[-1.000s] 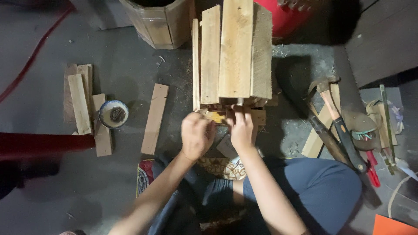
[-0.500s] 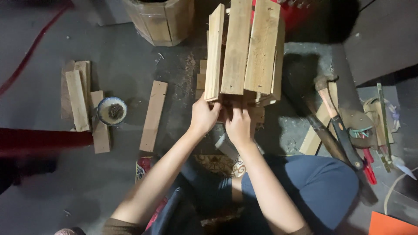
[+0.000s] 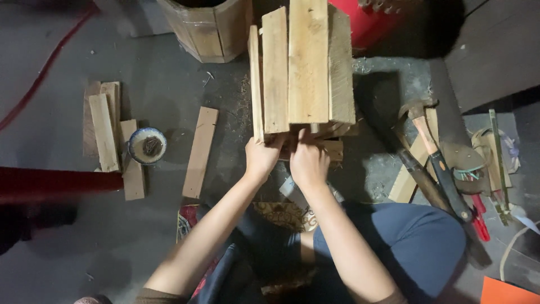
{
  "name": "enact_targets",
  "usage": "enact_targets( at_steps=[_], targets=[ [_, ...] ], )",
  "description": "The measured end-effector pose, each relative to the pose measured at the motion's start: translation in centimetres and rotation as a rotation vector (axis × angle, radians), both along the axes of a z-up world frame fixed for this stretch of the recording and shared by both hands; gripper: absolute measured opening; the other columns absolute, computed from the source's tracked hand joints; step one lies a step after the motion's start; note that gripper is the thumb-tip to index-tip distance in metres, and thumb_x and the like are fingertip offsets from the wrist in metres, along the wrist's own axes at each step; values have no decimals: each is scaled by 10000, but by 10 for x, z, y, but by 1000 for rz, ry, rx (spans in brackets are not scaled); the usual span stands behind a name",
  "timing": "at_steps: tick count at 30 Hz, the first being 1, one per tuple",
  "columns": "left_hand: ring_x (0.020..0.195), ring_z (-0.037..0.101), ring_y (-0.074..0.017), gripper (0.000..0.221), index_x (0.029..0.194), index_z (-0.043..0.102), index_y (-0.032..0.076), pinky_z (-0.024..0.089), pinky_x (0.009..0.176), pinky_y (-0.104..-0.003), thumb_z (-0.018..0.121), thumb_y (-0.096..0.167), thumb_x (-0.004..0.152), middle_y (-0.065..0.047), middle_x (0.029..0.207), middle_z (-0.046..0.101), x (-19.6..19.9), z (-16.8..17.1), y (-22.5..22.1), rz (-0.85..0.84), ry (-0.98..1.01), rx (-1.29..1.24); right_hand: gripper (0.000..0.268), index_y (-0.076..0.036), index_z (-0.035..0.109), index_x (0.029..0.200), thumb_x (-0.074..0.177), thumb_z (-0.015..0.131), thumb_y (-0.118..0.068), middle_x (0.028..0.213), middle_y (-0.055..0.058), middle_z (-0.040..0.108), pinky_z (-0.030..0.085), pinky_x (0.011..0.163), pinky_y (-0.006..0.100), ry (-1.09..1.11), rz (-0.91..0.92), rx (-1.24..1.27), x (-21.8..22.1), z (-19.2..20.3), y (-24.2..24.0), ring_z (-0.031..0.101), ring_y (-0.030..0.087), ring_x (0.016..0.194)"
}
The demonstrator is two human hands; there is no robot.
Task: Assembling a wooden drum by splitting wood slats and hammering them onto a frame
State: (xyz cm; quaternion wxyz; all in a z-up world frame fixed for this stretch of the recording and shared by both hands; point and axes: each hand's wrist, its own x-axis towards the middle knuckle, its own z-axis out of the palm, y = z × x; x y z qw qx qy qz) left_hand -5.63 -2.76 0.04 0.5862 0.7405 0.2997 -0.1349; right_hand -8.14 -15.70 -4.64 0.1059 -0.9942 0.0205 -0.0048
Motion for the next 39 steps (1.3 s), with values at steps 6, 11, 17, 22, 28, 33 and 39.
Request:
enact_targets(
  at_steps=[6,11,17,22,28,33,39],
  targets=[
    [1055,702,-430,451,1138,721,-81,557,831,-486,701,303,903,-300,1002,731,-12,8,-2,5,-106,-20,137,-177,760,687,746,647,-227,614,70,708,570,677,514,23,25,-65,5,17,0,764,353,731],
    [1134,656,-403,460,1223,680,-96,514,877,-476,691,251,922,-308,1114,706,-16,21,-8,41,-130,-65,270,-139,749,693,876,602,-274,624,140,715,578,647,528,-22,-11,-26,14,16,-3,770,376,722],
    [1206,599,-514,476,1252,666,-91,511,936,-567,698,256,928,-330,1170,694,-17,9,-13,58,-167,-43,290,-109,720,799,941,604,-333,614,177,699,590,599,534,-164,46,17,12,29,-12,761,389,682],
    [1204,628,-458,489,1234,692,-56,520,962,-578,728,293,892,-276,1170,721,-12,13,-15,33,-120,35,294,45,755,771,855,711,-234,754,313,712,568,731,624,-29,169,157,0,4,-77,721,517,802],
    [1217,622,-454,532,1261,675,-27,523,980,-591,747,302,849,-275,1195,713,-12,6,-16,22,-87,50,388,22,749,1061,976,671,-348,947,261,764,545,872,574,175,-144,167,-4,41,-172,723,453,996],
    [1232,600,-499,569,1294,619,-67,506,996,-603,760,248,841,-329,1222,682,-13,6,-19,56,-121,18,359,-114,715,1137,997,691,-444,1106,122,750,548,966,483,201,-215,123,15,24,-252,683,365,1141],
    [1201,627,-470,552,1277,655,-46,530,942,-565,775,245,824,-309,1176,705,-15,2,-24,75,-77,5,438,-112,721,1188,948,715,-478,1226,182,650,522,984,549,383,-308,72,24,6,-291,634,412,1213]
  ],
)
